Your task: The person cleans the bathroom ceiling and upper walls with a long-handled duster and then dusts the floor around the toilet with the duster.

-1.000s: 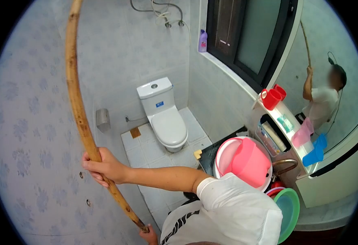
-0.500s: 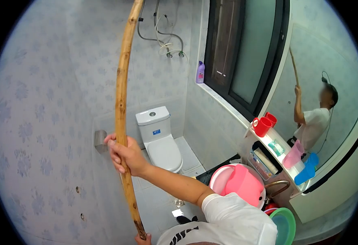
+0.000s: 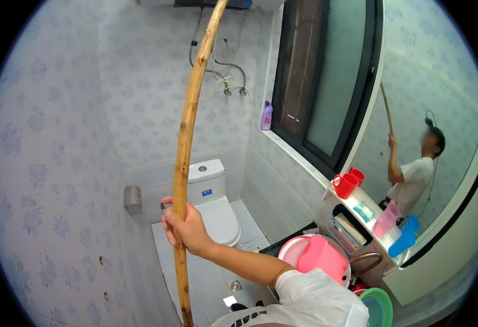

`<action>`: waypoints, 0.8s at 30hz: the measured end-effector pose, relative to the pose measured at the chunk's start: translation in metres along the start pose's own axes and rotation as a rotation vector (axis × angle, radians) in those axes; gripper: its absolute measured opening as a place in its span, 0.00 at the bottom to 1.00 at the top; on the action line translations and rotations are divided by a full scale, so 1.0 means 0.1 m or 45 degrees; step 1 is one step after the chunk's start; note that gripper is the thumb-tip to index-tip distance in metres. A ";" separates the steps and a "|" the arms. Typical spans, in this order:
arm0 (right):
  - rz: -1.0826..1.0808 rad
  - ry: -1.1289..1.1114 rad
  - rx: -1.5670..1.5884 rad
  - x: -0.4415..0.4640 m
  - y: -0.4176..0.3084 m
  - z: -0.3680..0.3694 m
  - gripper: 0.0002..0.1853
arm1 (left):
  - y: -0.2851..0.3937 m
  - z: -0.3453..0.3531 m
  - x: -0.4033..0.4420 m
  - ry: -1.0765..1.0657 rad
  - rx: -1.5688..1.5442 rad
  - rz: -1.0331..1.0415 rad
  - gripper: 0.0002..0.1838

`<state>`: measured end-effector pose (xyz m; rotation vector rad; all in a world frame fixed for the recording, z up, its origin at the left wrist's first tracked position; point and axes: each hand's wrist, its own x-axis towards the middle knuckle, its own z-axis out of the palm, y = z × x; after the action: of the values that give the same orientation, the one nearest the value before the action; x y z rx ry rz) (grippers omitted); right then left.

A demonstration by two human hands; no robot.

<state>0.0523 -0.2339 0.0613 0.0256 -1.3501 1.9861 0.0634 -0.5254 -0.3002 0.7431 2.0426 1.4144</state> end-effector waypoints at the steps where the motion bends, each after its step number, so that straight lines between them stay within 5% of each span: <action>1: 0.022 0.010 0.003 0.00 0.01 -0.01 0.17 | 0.00 -0.01 0.01 0.008 0.016 0.016 0.10; 10: -0.003 0.135 -0.034 0.27 -0.27 -0.18 0.14 | 0.52 0.08 0.30 -0.044 -0.066 0.087 0.10; 24: 0.093 0.112 0.075 0.03 0.01 -0.29 0.13 | -0.25 -0.01 0.26 0.136 0.315 0.284 0.13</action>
<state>0.0605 -0.2093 0.0488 -0.0837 -1.2526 2.0634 0.0408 -0.5153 -0.3263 1.0468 2.3051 1.3576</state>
